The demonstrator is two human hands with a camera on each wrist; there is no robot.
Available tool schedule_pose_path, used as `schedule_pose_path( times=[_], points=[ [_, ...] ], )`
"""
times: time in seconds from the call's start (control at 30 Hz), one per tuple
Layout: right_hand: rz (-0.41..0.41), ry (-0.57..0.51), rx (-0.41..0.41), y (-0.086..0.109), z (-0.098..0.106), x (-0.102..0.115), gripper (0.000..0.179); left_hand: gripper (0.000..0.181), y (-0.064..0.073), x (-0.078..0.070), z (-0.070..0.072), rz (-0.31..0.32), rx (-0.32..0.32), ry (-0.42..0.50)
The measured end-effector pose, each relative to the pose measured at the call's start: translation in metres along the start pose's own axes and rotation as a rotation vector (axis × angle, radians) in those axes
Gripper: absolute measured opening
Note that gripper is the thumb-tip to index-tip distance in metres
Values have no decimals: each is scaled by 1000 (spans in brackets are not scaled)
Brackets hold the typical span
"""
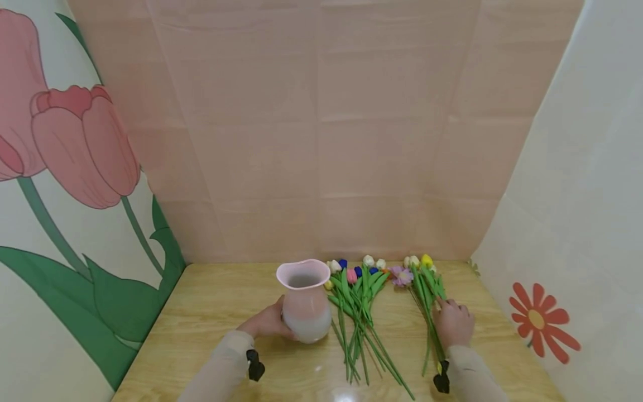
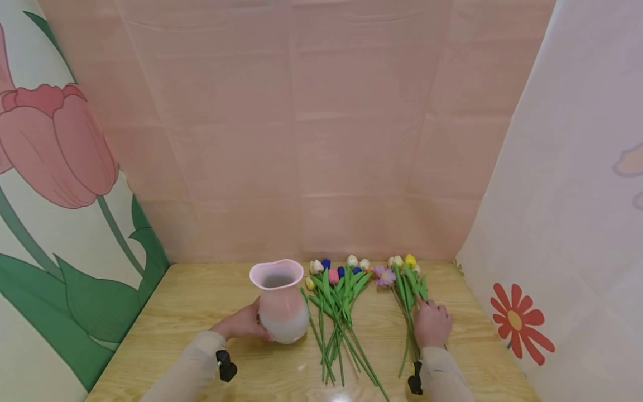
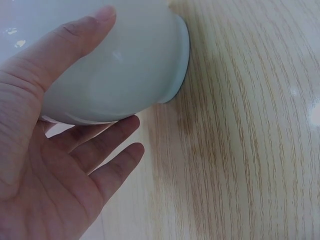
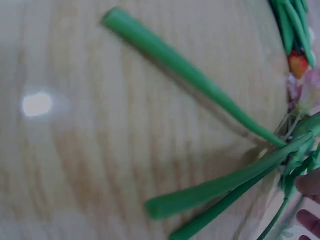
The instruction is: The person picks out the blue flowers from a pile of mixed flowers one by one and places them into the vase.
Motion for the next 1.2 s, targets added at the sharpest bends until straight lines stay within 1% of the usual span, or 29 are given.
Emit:
schedule_pose_path(
  times=[0.1,0.2,0.33,0.4,0.47,0.53,0.6,0.67,0.73,0.77,0.83,1.0,1.1,1.2],
  points=[
    [2,8,56,3,-2,-4,29,99,0,0,0,13,5,9],
    [-5,11,122,6,-1,-6,30,101,0,0,1,25,8,19],
    [-15,7,143,5,0,-1,29,100,0,0,2,33,7,23],
    [-18,11,140,2,3,6,28,100,1,0,2,35,4,23],
    [-40,12,139,-2,8,16,30,99,1,-1,2,32,-1,15],
    [-55,-9,125,-6,12,29,37,99,1,-1,1,29,-4,8],
    [-62,-36,118,-9,14,43,50,99,1,0,1,25,-4,3],
    [-35,-62,100,-12,14,54,61,99,0,1,1,23,-2,-1],
    [12,-80,79,-15,12,65,64,100,-1,3,0,20,2,-1],
    [31,-83,83,-16,12,70,65,100,-1,4,0,20,4,-1],
    [81,-90,54,-18,10,81,64,100,-2,5,0,16,6,-1],
    [168,-118,5,-17,11,112,58,99,-1,5,0,19,7,4],
    [225,-104,12,-12,10,131,51,99,1,1,0,21,1,5],
    [244,-100,82,-5,8,150,43,98,2,-2,1,19,-7,8]
  ],
)
Point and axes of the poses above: each hand's wrist, its own y-axis away from the middle knuckle, its own z-axis out of the back of the hand, x = y × z, the point moved 1 cm from there along -y, towards the middle knuckle, and after that the axes turned 3 degrees about z, right-handed, at the moved point
